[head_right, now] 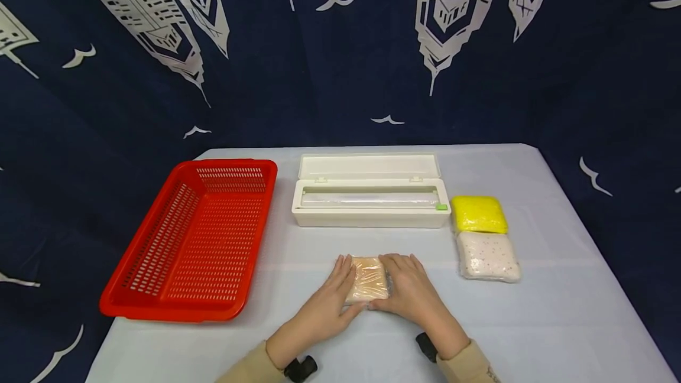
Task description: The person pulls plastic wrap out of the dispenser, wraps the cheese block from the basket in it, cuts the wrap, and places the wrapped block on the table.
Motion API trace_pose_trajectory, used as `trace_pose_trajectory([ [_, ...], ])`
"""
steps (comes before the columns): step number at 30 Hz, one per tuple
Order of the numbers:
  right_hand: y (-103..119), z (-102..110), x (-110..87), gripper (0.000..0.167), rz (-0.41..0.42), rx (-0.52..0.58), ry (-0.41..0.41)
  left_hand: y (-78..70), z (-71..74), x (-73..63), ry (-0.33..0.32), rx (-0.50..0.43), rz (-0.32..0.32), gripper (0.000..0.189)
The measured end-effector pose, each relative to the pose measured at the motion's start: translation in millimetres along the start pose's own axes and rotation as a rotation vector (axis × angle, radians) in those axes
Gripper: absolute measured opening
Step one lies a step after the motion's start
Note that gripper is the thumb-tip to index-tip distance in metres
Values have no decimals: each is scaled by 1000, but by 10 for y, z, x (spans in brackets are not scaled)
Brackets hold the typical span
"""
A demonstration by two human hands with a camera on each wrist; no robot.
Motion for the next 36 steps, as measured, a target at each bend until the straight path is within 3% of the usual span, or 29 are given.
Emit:
trace_pose_trajectory([
  [4,-3,-8,3,94,11,-12,3,-74,-115,-3,40,119,-41,87],
  [7,-7,-7,-1,95,11,-15,7,-96,-139,-12,42,128,-31,89],
  [10,-9,9,-8,98,-4,-8,15,-69,-93,-17,-27,7,46,78],
  [15,-6,50,-15,102,-30,2,32,111,41,8,-211,-363,297,59],
  [17,-2,67,-17,102,-34,9,39,208,49,28,-188,-492,359,67],
  [20,-4,86,-22,102,-43,26,50,324,0,57,-62,-590,339,92],
  [23,-20,104,-30,104,-53,48,63,384,-81,65,49,-579,263,115],
  [26,-51,145,-48,101,-76,81,55,403,-140,59,83,-527,233,126],
  [29,-109,218,-71,90,-165,129,7,400,-168,60,72,-500,231,124],
  [32,-182,293,-87,78,-341,204,-34,393,-181,66,55,-485,237,119],
  [36,-270,315,-91,76,-561,339,19,398,-198,72,49,-482,248,116],
])
Point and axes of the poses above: each hand's wrist, its own x-axis towards the middle knuckle, its own z-axis out of the back of the hand, y = z × x, the point moved 2 cm from there along x, towards the middle knuckle, and after that the axes turned 15 degrees about x, right-handed, at the moved point
